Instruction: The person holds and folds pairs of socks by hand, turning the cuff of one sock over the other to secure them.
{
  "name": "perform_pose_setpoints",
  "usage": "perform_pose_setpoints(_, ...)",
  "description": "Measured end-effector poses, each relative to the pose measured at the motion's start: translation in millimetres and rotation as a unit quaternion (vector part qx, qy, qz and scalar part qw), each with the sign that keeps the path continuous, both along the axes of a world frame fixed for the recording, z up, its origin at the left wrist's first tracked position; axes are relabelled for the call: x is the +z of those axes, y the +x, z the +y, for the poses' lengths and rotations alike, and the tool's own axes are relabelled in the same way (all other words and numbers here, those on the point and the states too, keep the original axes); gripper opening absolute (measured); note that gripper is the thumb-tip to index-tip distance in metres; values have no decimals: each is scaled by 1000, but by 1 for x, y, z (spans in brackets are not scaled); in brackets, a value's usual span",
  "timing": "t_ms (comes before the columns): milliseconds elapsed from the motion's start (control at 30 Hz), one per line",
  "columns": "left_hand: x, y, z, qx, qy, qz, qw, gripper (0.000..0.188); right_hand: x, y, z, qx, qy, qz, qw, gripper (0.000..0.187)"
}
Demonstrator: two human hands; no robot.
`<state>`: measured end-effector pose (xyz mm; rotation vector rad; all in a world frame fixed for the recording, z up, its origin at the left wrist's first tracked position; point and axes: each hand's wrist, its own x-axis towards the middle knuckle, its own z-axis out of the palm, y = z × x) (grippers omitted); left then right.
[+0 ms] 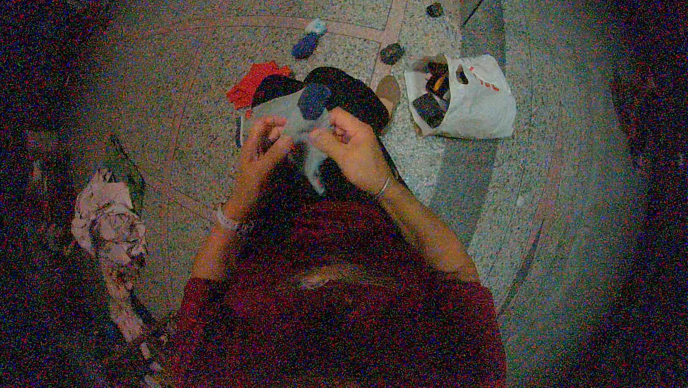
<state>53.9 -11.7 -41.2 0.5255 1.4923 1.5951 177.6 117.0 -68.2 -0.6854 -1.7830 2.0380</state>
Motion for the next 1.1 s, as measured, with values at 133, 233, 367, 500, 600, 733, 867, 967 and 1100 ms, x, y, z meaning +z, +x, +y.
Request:
perform_pose_setpoints(133,-14,-10,3,-4,-37,48,998,15,0,2,-4,58,53,-40,996,12)
perform_pose_setpoints(233,-6,-1,5,63,2,50,997,13,-6,8,5,49,34,4,998,12)
perform_pose_setpoints(367,-18,-1,2,35,22,102,994,11,3,4,0,60,24,12,998,16)
perform_pose_setpoints(500,-9,1,1,28,24,63,997,11,-2,1,11,35,62,-22,997,18)
perform_pose_setpoints(600,-4,5,4,50,48,-60,996,13,-11,2,8,12,-40,27,999,18)
perform_pose_setpoints(733,-14,2,1,7,41,8,999,19,-13,-1,1,-8,-146,92,985,19)
perform_pose_setpoints(867,-13,-4,4,2,-8,-18,1000,27,-13,-1,2,18,-114,93,989,20)
perform_pose_setpoints(967,-9,-4,9,7,5,-61,998,30,-14,-2,4,29,-94,99,990,21)
perform_pose_setpoints(1100,0,-8,9,-18,-3,-109,994,28,-18,-6,9,33,-93,89,991,23)
